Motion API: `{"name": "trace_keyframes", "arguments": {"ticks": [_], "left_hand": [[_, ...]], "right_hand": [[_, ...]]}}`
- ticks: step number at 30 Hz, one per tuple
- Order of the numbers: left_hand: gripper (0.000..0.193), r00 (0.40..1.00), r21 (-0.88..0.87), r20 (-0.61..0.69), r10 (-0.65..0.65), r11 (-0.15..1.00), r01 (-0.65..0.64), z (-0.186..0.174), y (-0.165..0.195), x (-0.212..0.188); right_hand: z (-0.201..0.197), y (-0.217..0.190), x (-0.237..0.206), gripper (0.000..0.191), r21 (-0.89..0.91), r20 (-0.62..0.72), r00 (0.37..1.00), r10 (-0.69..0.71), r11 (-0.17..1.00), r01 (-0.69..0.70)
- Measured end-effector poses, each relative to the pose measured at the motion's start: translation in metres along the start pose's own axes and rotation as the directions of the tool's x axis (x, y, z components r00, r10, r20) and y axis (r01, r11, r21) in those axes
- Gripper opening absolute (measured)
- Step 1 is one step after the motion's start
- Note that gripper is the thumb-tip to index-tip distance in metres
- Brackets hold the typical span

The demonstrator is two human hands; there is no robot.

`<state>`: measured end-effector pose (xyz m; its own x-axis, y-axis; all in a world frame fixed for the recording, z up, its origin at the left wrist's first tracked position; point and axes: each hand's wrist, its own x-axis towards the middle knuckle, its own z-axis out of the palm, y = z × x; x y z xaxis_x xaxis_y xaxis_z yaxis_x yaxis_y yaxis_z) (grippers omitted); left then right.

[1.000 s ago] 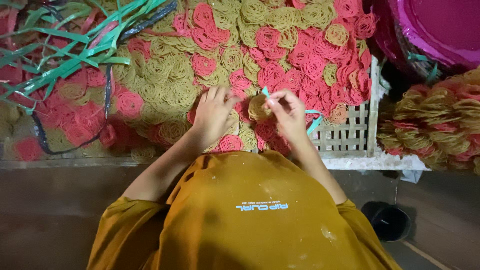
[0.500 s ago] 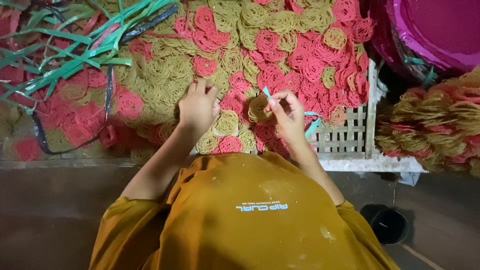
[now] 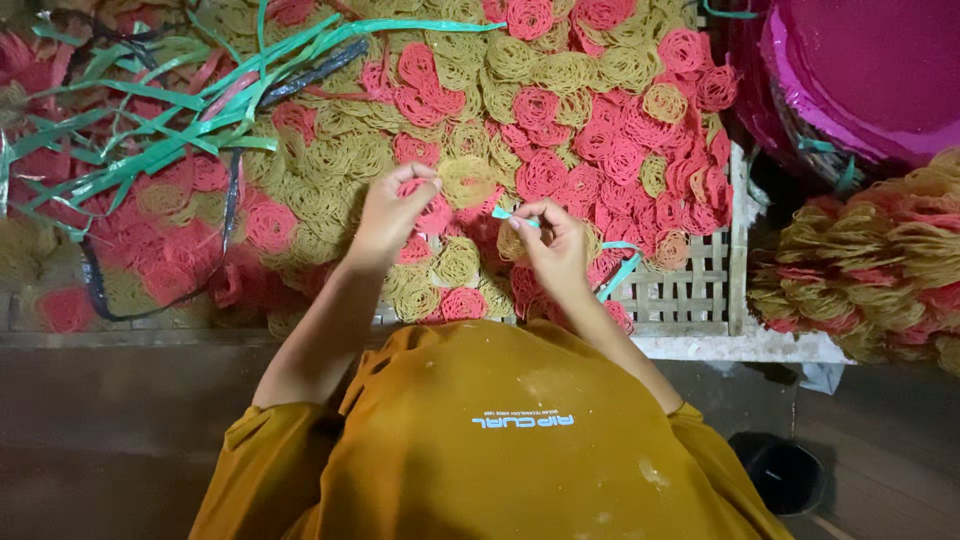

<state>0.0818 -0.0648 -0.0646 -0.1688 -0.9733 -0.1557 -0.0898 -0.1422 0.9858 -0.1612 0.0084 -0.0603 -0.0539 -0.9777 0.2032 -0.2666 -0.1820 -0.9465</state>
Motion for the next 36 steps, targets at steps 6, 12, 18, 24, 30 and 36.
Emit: {"name": "trace_keyframes", "arguments": {"ticks": [6,12,18,24,30,36], "left_hand": [[0.012,1.0,0.129,-0.003,-0.005,0.992,0.005,0.021,0.017,-0.018],[0.013,0.997,0.177,-0.003,0.075,0.981,-0.074,0.036,0.021,-0.029],[0.012,0.971,0.22,-0.051,0.235,0.951,-0.219,0.045,0.014,-0.026],[0.013,0.948,0.215,-0.001,0.317,0.926,-0.309,0.049,0.016,-0.034],[0.017,0.887,0.282,0.087,0.454,0.842,-0.459,0.052,0.031,-0.05],[0.024,0.836,0.107,0.273,0.477,0.848,-0.519,0.037,0.043,-0.046]], "right_hand": [[0.01,-0.01,0.005,0.005,-0.396,-0.079,0.978,-0.191,0.906,0.145],[0.014,-0.019,0.008,0.009,-0.535,0.004,0.906,-0.422,0.765,0.359],[0.01,-0.019,0.008,0.007,-0.472,0.043,0.931,-0.363,0.813,0.339],[0.012,-0.007,0.007,0.01,-0.488,-0.063,0.958,-0.28,0.846,0.215],[0.009,0.005,0.006,0.043,-0.15,-0.158,0.984,-0.079,0.987,0.055],[0.006,0.026,0.002,0.024,0.124,-0.06,0.983,-0.173,0.976,0.179]]}}
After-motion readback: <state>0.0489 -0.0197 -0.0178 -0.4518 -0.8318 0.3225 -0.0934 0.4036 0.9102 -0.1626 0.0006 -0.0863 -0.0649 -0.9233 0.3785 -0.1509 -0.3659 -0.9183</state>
